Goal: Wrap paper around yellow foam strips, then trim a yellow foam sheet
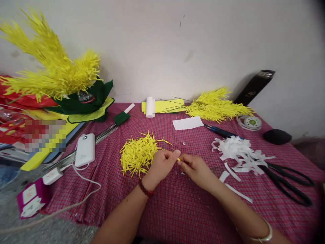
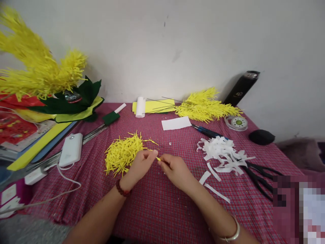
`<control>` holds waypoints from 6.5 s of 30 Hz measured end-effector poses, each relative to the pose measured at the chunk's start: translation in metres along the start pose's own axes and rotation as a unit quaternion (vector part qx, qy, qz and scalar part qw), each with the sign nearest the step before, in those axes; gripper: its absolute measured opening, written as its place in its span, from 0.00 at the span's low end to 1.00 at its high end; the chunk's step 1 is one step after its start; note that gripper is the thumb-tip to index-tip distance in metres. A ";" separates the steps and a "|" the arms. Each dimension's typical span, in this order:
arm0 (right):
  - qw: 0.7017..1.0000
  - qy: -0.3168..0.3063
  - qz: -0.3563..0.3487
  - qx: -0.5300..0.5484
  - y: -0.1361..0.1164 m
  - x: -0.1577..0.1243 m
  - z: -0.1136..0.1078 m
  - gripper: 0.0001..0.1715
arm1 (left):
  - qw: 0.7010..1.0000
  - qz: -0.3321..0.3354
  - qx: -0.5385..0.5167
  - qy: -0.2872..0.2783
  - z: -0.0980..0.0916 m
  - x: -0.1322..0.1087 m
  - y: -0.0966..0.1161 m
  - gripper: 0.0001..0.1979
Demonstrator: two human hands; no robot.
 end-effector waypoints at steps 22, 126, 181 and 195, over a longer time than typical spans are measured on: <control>0.994 0.098 0.034 0.040 0.003 0.001 -0.016 0.15 | 0.994 -0.060 -0.079 0.044 -0.002 0.002 -0.011 0.26; 0.988 0.127 0.057 0.062 0.003 0.001 -0.023 0.08 | 0.993 0.060 0.013 0.103 -0.004 -0.004 0.014 0.09; 0.994 0.088 -0.004 0.069 -0.007 -0.005 -0.013 0.14 | 0.950 -0.101 -0.297 0.009 0.018 -0.007 -0.003 0.25; 0.994 0.102 -0.015 0.031 -0.008 -0.004 -0.013 0.12 | 0.964 -0.078 -0.253 0.003 0.019 -0.005 -0.002 0.18</control>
Point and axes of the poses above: each hand's wrist, its own x-axis towards the middle knuckle, its own z-axis out of the palm, y = z × x, the point moved 4 cm from there along x, towards the middle knuckle, and after that the axes turned 3 degrees about -y, right-handed, at the moved point
